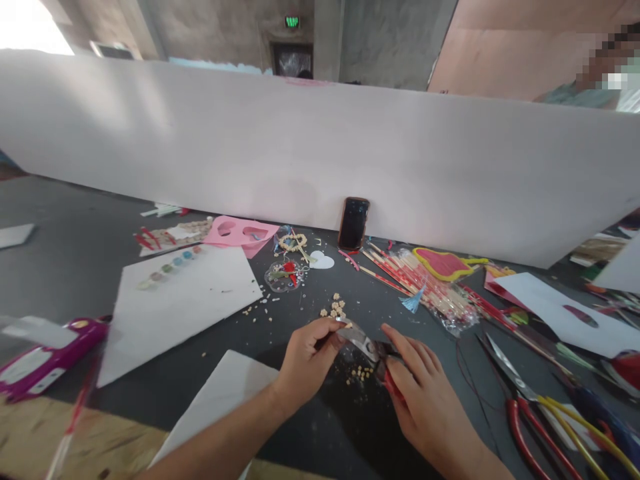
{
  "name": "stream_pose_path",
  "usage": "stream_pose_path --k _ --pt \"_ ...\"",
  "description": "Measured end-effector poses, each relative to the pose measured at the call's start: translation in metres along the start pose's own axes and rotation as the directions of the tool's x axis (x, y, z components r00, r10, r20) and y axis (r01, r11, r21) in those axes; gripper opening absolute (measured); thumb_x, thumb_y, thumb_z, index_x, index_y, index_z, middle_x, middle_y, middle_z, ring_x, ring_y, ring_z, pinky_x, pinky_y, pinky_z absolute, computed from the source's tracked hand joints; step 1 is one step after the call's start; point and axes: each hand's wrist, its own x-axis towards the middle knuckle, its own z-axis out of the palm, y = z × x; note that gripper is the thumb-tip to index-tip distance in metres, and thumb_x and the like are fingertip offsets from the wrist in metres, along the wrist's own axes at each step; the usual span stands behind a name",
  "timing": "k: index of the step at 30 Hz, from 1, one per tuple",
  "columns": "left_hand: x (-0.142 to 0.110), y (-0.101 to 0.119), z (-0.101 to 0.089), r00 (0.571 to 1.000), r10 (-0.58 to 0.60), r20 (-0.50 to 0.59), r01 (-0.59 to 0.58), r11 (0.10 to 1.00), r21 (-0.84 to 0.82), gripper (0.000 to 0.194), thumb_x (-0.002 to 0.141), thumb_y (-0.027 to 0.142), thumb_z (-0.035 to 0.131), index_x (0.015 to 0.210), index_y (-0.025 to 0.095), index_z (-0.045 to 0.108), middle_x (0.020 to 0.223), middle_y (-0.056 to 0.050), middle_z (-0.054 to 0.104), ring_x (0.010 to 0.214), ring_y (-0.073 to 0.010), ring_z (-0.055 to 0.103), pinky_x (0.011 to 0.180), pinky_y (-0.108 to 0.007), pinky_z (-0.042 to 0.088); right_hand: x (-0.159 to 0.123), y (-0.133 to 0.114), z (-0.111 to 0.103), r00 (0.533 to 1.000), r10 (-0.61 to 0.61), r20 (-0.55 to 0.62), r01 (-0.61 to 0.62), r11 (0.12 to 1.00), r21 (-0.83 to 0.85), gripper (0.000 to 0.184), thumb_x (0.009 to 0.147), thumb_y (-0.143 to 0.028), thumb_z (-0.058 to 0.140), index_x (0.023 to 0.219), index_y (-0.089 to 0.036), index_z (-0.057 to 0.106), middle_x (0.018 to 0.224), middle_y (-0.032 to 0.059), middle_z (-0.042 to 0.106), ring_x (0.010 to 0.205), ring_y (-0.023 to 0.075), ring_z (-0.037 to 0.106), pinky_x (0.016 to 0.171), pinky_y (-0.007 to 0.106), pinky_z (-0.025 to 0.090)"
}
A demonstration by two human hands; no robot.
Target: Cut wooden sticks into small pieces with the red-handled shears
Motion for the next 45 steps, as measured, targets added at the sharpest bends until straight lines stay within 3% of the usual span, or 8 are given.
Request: stream_pose_path --k 10,15,18,21,24,29,38,45 --pt "-0.001 0.004 -0.001 1.0 -0.023 -0.003 0.023 1.0 0.001 0.019 0.083 0.023 0.05 0.077 0.015 0.067 0.075 -0.004 0.067 0.069 -0.0151 0.06 0.063 -0.021 0.046 -0.002 -0.002 0.003 1.0 0.011 0.028 -0.011 1.0 0.0 0.019 0.08 -0.011 0.04 0.086 -0.019 0.056 0.131 0.0123 0.046 0.105 0.0233 0.052 0.082 0.039 0.047" --pt "-0.002 0.006 -0.001 1.0 -0.007 0.007 0.007 1.0 0.002 0.02 0.083 0.023 0.049 0.076 0.016 0.067 0.074 -0.003 0.068 0.067 -0.0147 0.06 0.061 -0.021 0.046 -0.007 -0.001 0.006 0.999 0.042 0.017 -0.043 0.996 0.079 0.018 0.079 -0.012 0.04 0.09 -0.019 0.052 0.128 0.0149 0.048 0.108 0.0244 0.052 0.082 0.04 0.048" --pt "-0.003 0.009 -0.001 1.0 0.022 0.014 -0.022 1.0 -0.013 0.02 0.083 0.021 0.05 0.075 0.017 0.067 0.074 -0.003 0.068 0.068 -0.0146 0.061 0.063 -0.021 0.046 -0.01 0.0 0.01 0.994 0.108 -0.003 -0.107 0.986 0.127 0.042 0.076 -0.012 0.041 0.119 -0.014 0.04 0.125 0.0178 0.05 0.108 0.024 0.053 0.082 0.039 0.049" --pt "-0.003 0.011 -0.001 0.999 0.028 0.028 -0.028 0.999 -0.027 0.019 0.083 0.02 0.05 0.075 0.016 0.067 0.074 -0.004 0.068 0.069 -0.0145 0.061 0.064 -0.02 0.046 -0.009 0.0 0.011 0.99 0.12 0.078 -0.128 0.987 0.098 0.057 0.076 -0.014 0.042 0.131 -0.013 0.027 0.117 0.0149 0.056 0.101 0.0234 0.055 0.082 0.039 0.049" --pt "-0.004 0.01 0.0 0.999 0.016 0.041 -0.015 0.999 -0.031 0.02 0.083 0.021 0.05 0.076 0.015 0.068 0.074 -0.004 0.068 0.069 -0.0146 0.061 0.065 -0.02 0.045 -0.008 -0.001 0.009 0.983 0.115 0.14 -0.127 0.989 0.08 0.051 0.075 -0.015 0.043 0.126 -0.015 0.036 0.108 0.0119 0.059 0.095 0.0226 0.057 0.081 0.039 0.049" --pt "-0.006 0.006 0.003 0.999 -0.017 0.041 0.019 0.998 -0.054 0.021 0.084 0.023 0.049 0.079 0.016 0.068 0.077 -0.004 0.068 0.07 -0.0144 0.061 0.064 -0.02 0.046 -0.009 -0.001 0.005 0.984 0.129 0.123 -0.136 0.989 0.057 0.047 0.069 -0.012 0.043 0.116 -0.015 0.045 0.101 0.0107 0.061 0.088 0.0226 0.058 0.075 0.037 0.051" --pt "-0.004 0.005 0.004 0.998 -0.056 -0.005 0.055 0.996 -0.072 0.011 0.079 0.02 0.055 0.081 0.016 0.065 0.076 -0.003 0.068 0.068 -0.0136 0.061 0.061 -0.018 0.046 -0.007 -0.001 0.008 0.981 0.171 0.092 -0.176 0.984 0.04 0.05 0.066 -0.013 0.043 0.116 -0.018 0.045 0.102 0.0098 0.06 0.09 0.0231 0.057 0.077 0.037 0.048" --pt "-0.005 0.006 0.001 0.999 -0.035 -0.008 0.034 0.998 -0.062 0.014 0.08 0.022 0.055 0.075 0.016 0.067 0.071 -0.002 0.066 0.064 -0.0125 0.058 0.059 -0.018 0.044 -0.007 0.0 0.009 0.985 0.139 0.106 -0.141 0.99 0.019 0.06 0.067 -0.012 0.044 0.126 -0.017 0.039 0.11 0.0104 0.059 0.096 0.0237 0.054 0.082 0.04 0.044"
